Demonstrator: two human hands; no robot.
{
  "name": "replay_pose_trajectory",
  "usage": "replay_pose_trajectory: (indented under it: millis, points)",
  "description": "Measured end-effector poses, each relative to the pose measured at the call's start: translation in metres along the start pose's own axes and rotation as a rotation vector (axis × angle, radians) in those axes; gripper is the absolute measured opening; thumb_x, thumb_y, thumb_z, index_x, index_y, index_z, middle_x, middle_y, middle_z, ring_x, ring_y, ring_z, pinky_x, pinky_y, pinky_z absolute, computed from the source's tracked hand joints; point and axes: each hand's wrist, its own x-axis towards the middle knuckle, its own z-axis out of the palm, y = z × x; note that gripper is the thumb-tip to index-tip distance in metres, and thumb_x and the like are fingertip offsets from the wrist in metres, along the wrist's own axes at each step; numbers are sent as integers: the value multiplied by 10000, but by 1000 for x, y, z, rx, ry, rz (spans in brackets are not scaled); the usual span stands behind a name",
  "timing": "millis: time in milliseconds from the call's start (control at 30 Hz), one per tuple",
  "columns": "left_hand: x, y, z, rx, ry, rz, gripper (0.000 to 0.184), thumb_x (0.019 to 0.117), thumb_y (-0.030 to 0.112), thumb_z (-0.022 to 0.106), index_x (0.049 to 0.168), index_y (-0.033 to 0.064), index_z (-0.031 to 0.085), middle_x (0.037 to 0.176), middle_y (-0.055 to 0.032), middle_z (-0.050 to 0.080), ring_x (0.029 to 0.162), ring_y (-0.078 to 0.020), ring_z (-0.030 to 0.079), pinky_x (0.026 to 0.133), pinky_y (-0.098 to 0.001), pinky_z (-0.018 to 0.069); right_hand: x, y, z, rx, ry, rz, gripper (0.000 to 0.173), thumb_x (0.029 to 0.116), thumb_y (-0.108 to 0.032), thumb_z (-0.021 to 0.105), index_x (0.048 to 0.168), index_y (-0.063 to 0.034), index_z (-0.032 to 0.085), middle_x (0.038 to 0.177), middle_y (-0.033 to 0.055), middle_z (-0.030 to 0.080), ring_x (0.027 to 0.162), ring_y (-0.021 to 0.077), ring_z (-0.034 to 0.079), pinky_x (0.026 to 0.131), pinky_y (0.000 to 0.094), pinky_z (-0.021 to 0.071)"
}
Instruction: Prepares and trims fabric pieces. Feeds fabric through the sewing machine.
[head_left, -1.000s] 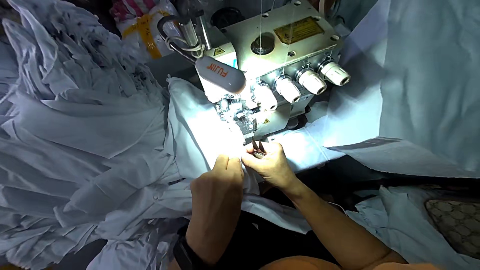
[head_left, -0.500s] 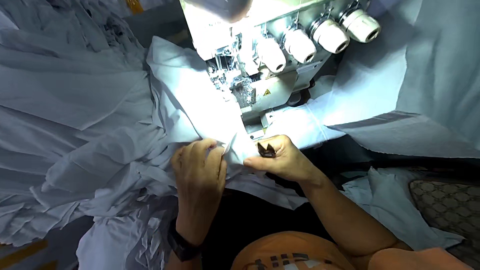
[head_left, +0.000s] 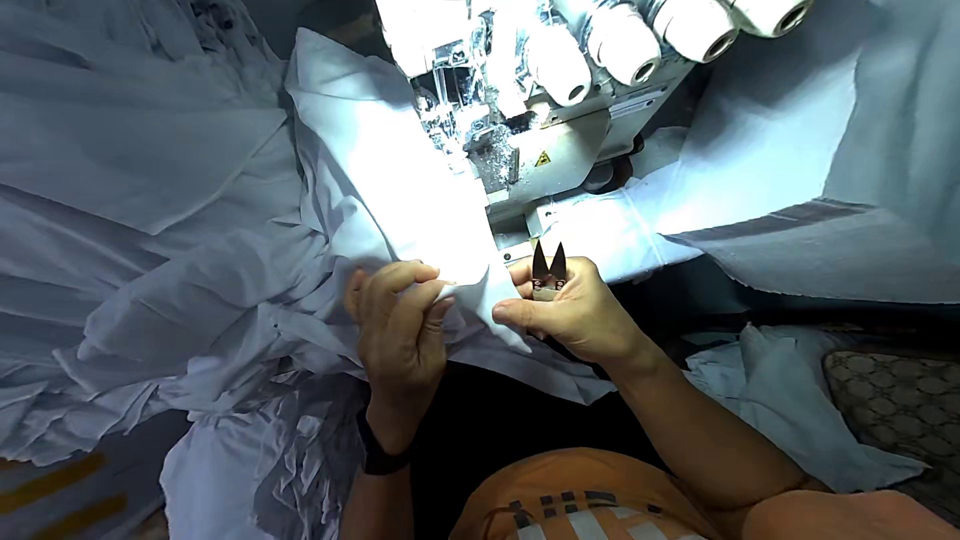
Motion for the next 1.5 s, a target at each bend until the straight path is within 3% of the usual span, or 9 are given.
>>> replay_pose_trajectory:
  millis: [133,333,467,600,733,867,1100,1367,1500]
  points:
    - [-4,13,-4,-9,-96,129,65,1015,196,646,976,163,685,1022,34,686,1134,-79,612,1197,-496,239,-11,-4,2,-145,-42,-99,630,823,40,700,1426,-9,522,782,-35,701,614,-25,609,592,121,532]
    - [-9,20,-5,-6,-214,139,63,979,125,686,957,150,739,894,9,688,989,-102,643,1144,-506,281,-22,-3,5,-360,-53,-265,691,835,51,642,1489,70,419,794,13,702,670,-41,615,657,107,531]
    - [-15,19,3,-87,-166,138,43,969,160,695,965,157,737,898,19,678,993,-100,639,1156,-510,281,-19,-9,-2,-597,-145,-440,428,802,58,576,1220,112,650,735,45,639,605,-8,520,578,101,447]
    - [-51,7,58,56,147,-51,433,959,505,623,1284,261,475,1430,52,480,1448,-98,355,1238,-485,157,-15,-12,-3,-661,-140,-562,137,902,-16,631,933,42,751,758,100,710,668,26,619,671,109,491]
    - [-40,-22,59,383,307,-194,472,990,270,494,1326,-61,459,1465,-398,387,1480,-457,289,1164,-626,198,4,8,0,-682,-69,-516,146,891,-54,636,859,32,749,687,91,681,607,40,589,613,126,462]
    - [5,-35,13,415,217,9,376,977,269,615,1324,217,481,1609,-101,282,1568,-286,98,1241,-539,84,34,10,1,-542,11,-461,133,874,-24,649,867,61,751,734,94,709,656,1,634,656,118,512]
    - [80,-34,-13,301,-366,95,345,889,-73,524,1108,25,772,1263,-115,723,1328,-362,585,1095,-790,219,73,0,4,-715,272,-617,129,817,-68,724,917,-21,791,756,50,732,639,43,643,595,214,516]
    - [136,-77,-3,216,-313,25,422,826,-167,483,1113,-21,755,1232,-177,724,1274,-400,614,1108,-592,393,48,69,3,-648,200,-692,98,851,-47,678,844,34,733,729,100,720,648,66,660,635,172,531]
    - [158,-74,2,292,-227,-224,422,886,-132,457,1215,-60,710,1334,-229,660,1343,-416,555,1147,-542,358,45,62,-1,-583,91,-604,115,841,-75,710,826,36,735,718,100,712,648,40,641,635,147,509]
